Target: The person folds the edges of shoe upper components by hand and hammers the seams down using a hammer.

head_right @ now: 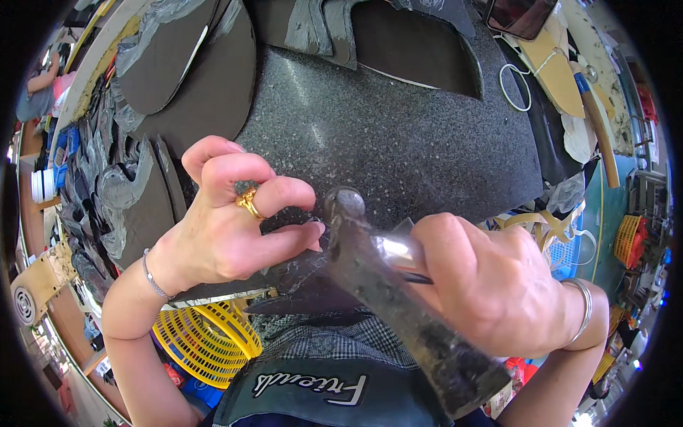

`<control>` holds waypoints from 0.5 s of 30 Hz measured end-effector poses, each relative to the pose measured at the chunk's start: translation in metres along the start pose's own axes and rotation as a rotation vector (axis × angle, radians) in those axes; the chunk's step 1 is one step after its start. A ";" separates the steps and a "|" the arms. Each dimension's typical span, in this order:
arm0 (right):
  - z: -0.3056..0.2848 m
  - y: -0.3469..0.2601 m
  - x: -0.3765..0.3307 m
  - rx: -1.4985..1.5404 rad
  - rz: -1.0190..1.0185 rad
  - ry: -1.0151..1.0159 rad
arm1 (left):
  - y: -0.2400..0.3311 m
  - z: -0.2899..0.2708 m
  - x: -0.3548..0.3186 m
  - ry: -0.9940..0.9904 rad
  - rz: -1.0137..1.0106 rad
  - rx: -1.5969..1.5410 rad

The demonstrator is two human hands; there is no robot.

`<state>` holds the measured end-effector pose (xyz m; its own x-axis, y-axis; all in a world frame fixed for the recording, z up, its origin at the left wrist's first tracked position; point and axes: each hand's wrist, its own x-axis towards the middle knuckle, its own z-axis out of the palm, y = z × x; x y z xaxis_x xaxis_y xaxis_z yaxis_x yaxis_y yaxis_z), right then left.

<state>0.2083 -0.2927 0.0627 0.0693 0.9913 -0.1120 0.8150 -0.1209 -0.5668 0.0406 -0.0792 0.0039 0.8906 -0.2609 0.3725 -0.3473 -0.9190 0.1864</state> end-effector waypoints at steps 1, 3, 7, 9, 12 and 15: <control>-0.001 0.000 0.001 -0.004 0.010 0.001 | 0.000 0.001 0.001 0.005 0.007 -0.006; -0.001 0.001 0.003 -0.047 -0.026 -0.192 | 0.001 0.002 0.002 0.015 0.006 -0.002; 0.005 0.002 0.005 -0.052 -0.062 -0.136 | 0.005 0.001 -0.003 0.016 -0.012 -0.018; 0.008 0.002 0.005 -0.092 -0.028 -0.157 | 0.010 0.000 -0.004 -0.001 -0.270 -0.061; 0.005 0.001 0.002 -0.039 0.019 -0.193 | 0.012 0.001 -0.005 -0.005 -0.372 -0.154; 0.008 0.006 0.006 0.058 -0.010 -0.170 | 0.012 0.001 -0.011 -0.024 -0.315 -0.132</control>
<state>0.2091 -0.2878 0.0519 -0.0409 0.9700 -0.2398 0.7802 -0.1189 -0.6142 0.0267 -0.0877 0.0010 0.9662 0.0213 0.2569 -0.0878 -0.9097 0.4058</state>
